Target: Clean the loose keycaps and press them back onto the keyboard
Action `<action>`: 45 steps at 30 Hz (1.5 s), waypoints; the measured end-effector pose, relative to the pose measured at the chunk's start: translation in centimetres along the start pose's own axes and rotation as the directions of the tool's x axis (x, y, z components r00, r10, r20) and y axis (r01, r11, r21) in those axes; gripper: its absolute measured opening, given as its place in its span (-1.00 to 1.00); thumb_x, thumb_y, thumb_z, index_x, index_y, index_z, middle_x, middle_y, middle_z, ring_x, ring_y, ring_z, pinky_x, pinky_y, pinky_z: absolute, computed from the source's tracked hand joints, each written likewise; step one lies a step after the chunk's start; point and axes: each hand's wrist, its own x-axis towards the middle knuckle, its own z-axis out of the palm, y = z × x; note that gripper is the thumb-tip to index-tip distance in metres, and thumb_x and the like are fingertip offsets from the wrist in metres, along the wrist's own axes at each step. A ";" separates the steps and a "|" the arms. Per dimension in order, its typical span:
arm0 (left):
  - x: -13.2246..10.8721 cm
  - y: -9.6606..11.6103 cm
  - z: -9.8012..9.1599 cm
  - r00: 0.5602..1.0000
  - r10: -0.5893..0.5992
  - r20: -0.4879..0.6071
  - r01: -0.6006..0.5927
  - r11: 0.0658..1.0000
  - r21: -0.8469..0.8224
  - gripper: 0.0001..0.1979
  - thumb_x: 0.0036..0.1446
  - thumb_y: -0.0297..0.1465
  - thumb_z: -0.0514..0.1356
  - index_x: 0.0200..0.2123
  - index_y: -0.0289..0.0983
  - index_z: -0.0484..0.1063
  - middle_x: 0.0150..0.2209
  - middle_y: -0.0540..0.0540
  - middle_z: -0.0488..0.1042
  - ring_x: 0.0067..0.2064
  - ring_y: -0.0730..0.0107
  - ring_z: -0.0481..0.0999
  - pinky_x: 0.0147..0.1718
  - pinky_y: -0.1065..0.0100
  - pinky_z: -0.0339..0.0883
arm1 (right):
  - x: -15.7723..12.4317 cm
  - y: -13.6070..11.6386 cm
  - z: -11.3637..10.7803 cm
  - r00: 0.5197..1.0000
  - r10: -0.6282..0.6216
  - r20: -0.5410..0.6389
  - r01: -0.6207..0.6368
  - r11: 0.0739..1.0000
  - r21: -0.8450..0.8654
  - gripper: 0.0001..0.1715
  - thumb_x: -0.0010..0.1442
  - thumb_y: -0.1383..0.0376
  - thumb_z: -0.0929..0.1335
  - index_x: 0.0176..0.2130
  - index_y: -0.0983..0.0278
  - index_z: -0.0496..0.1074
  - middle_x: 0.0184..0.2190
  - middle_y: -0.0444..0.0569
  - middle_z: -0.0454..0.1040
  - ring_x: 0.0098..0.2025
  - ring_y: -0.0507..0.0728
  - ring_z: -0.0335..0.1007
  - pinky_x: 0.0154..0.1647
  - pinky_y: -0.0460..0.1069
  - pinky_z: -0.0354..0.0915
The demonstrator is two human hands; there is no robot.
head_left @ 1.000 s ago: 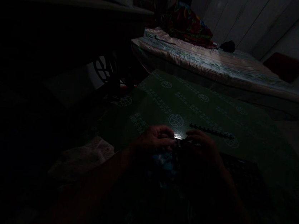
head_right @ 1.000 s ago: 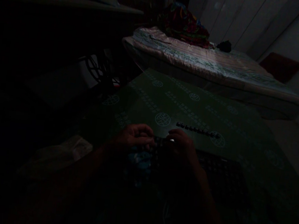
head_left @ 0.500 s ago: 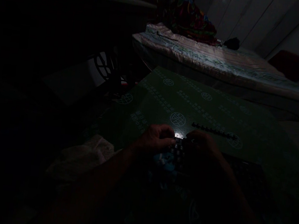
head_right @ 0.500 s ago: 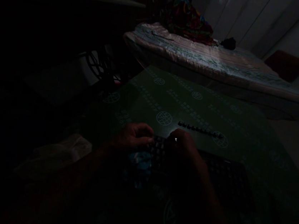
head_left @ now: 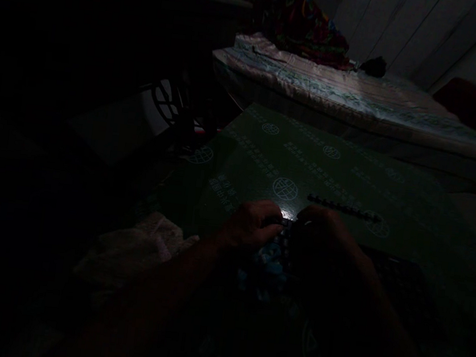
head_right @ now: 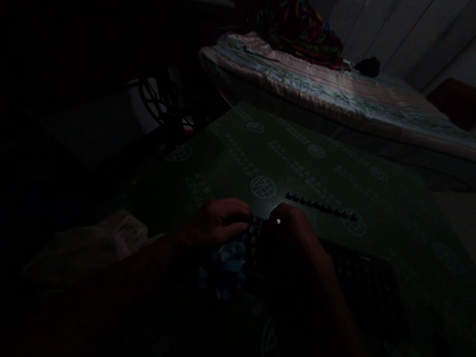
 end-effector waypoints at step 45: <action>0.0 -0.4 0.3 0.995 0.086 0.055 -0.092 0.989 0.118 -0.93 0.01 -0.48 0.14 -0.44 -0.29 0.43 -0.35 -0.10 0.48 -0.28 0.34 0.47 -0.28 0.33 0.34 | 1.4 -1.8 -1.6 0.986 0.042 0.164 -0.009 0.981 -0.195 -0.87 -0.09 0.40 0.37 -0.58 0.20 0.49 -0.63 -0.11 0.47 -0.57 0.02 0.38 -0.61 -0.15 0.08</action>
